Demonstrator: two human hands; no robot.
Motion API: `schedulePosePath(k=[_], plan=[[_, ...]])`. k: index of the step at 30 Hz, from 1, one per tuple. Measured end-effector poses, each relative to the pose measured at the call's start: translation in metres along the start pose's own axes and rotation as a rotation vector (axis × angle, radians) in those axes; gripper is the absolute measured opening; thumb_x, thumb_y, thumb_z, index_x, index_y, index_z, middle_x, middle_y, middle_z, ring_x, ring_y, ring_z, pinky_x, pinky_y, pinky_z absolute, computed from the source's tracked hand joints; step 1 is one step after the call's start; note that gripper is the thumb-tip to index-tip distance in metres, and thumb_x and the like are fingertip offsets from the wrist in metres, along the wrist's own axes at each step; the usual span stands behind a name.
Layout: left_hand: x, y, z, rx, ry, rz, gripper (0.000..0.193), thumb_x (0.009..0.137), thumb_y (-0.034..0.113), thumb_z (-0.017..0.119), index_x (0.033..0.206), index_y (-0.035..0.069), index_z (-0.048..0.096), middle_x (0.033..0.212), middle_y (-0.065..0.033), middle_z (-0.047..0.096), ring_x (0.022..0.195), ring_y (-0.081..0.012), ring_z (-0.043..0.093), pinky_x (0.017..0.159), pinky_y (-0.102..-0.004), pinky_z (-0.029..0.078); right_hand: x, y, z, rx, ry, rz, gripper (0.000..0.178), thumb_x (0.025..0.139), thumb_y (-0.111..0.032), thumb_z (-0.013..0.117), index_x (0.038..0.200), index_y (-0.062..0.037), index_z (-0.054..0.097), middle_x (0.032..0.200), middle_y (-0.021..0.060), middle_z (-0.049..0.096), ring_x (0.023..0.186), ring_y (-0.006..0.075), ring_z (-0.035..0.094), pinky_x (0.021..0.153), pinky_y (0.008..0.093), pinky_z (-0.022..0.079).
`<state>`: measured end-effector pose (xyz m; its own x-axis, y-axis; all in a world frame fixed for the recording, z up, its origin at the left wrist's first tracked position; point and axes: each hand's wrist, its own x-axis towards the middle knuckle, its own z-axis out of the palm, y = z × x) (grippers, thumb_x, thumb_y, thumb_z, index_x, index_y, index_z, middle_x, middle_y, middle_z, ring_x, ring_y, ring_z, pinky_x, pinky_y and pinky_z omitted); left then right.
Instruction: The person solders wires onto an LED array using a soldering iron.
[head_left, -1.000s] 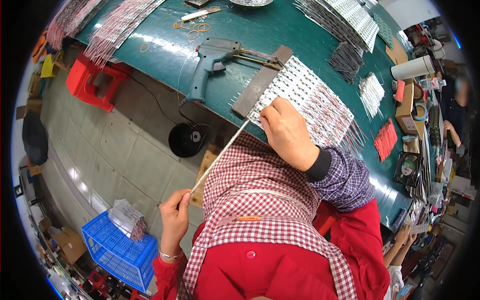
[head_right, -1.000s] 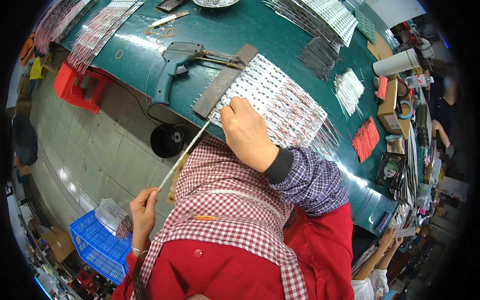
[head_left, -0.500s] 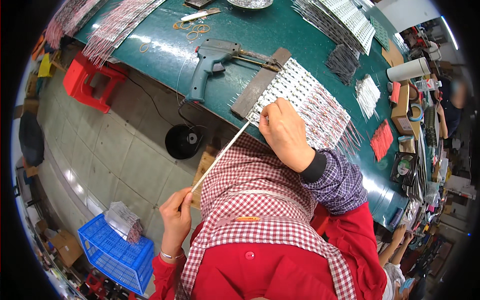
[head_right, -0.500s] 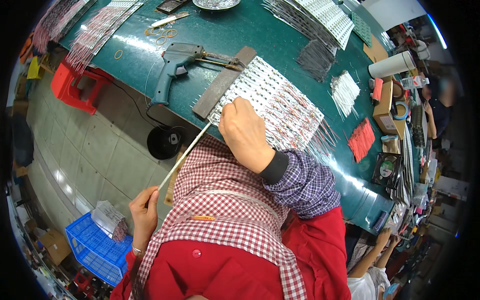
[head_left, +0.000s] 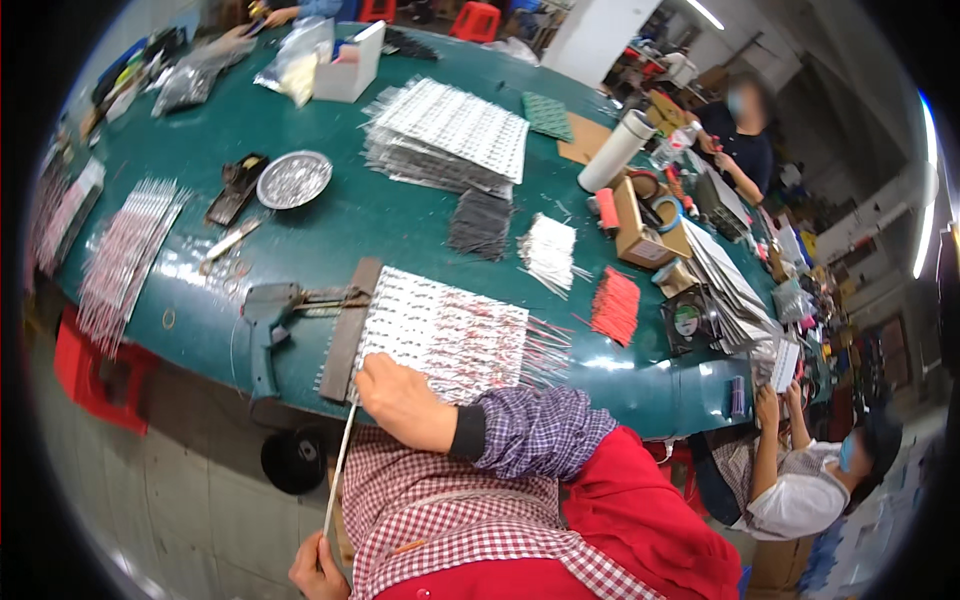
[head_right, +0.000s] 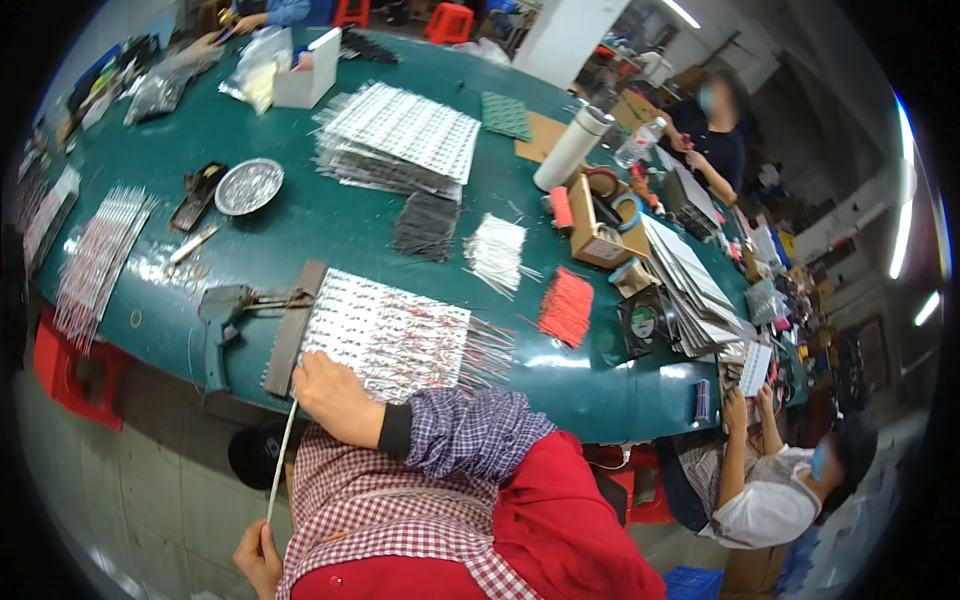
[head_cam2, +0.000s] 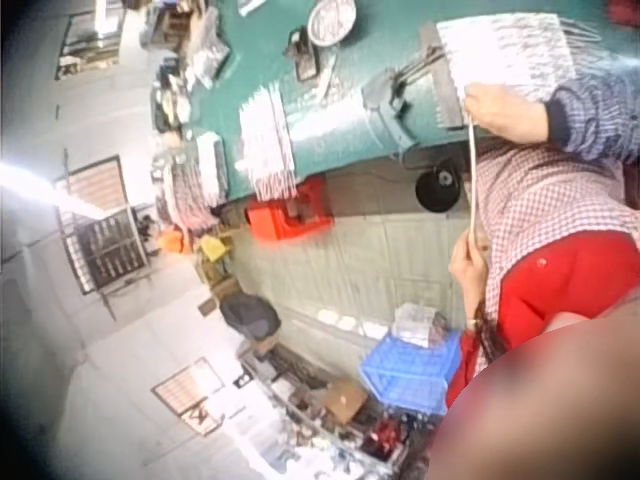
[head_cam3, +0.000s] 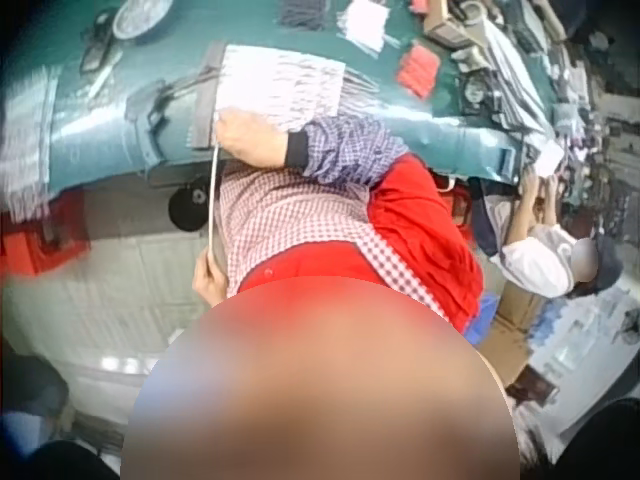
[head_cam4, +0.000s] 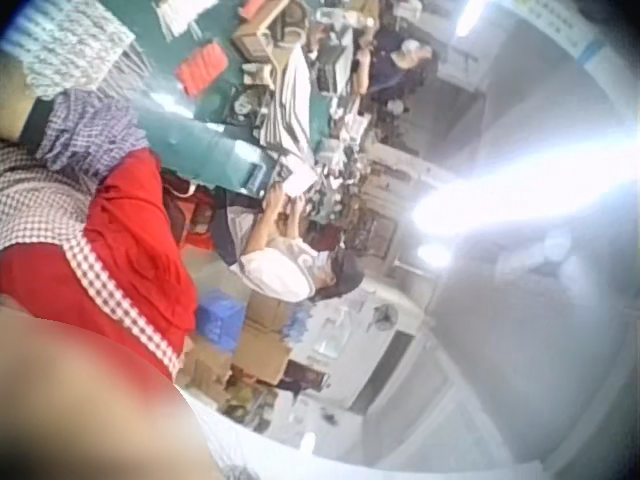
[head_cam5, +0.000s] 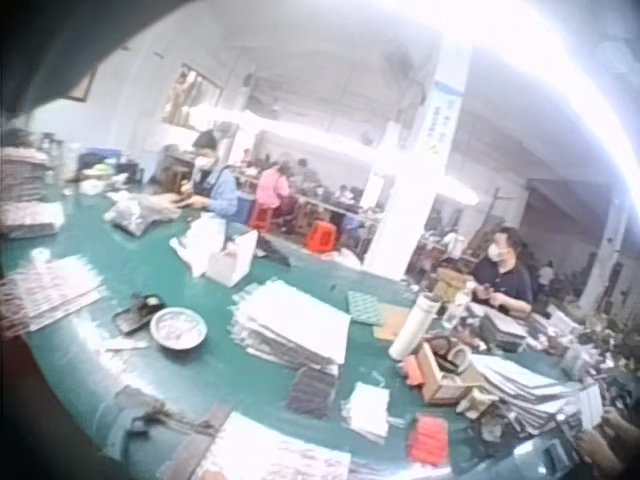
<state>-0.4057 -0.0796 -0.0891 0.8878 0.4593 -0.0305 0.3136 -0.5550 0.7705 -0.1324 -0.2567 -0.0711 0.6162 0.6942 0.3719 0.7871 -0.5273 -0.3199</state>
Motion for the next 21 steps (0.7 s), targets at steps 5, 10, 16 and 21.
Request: schedulePosePath(k=[5,10,16,21], plan=[[0.009,0.008,0.001,0.030,-0.028,0.026,0.018,0.099,0.013,0.061,0.109,0.003,0.072,0.093,-0.0216,0.071,0.081,-0.0353,0.069,0.072,-0.0390,0.054,-0.003,0.007,0.003,-0.024,0.060,0.043,0.014,0.074,-0.005,0.061,0.084,0.0025,0.057,0.089,0.0143,0.052,0.087,0.0279,0.057,0.065,0.0344,0.053],[0.009,0.022,0.002,0.016,-0.123,-0.148,0.026,0.102,0.014,0.056,0.121,0.002,0.068,0.102,-0.0221,0.072,0.087,-0.0297,0.067,0.080,-0.0385,0.053,-0.004,0.007,0.004,0.014,0.102,0.034,0.012,0.078,-0.007,0.061,0.087,0.0005,0.056,0.090,0.0132,0.052,0.088,0.0276,0.058,0.068,0.0359,0.052],[0.008,0.068,0.000,-0.276,-0.141,-0.261,0.033,0.103,0.014,0.054,0.132,0.002,0.063,0.121,-0.0200,0.069,0.106,-0.0217,0.063,0.093,-0.0329,0.049,-0.010,0.012,0.004,0.145,0.159,0.078,0.016,0.075,-0.002,0.062,0.090,0.0005,0.055,0.093,0.0161,0.053,0.085,0.0320,0.059,0.070,0.0404,0.052],[0.033,0.036,0.029,-0.104,0.009,0.266,0.035,0.091,-0.007,0.056,0.121,0.001,0.070,0.090,-0.0186,0.071,0.074,-0.0286,0.067,0.069,-0.0357,0.051,-0.027,0.045,-0.040,0.101,0.173,0.028,0.011,0.079,-0.001,0.060,0.089,-0.0012,0.056,0.090,0.0167,0.054,0.080,0.0354,0.058,0.071,0.0452,0.051]])
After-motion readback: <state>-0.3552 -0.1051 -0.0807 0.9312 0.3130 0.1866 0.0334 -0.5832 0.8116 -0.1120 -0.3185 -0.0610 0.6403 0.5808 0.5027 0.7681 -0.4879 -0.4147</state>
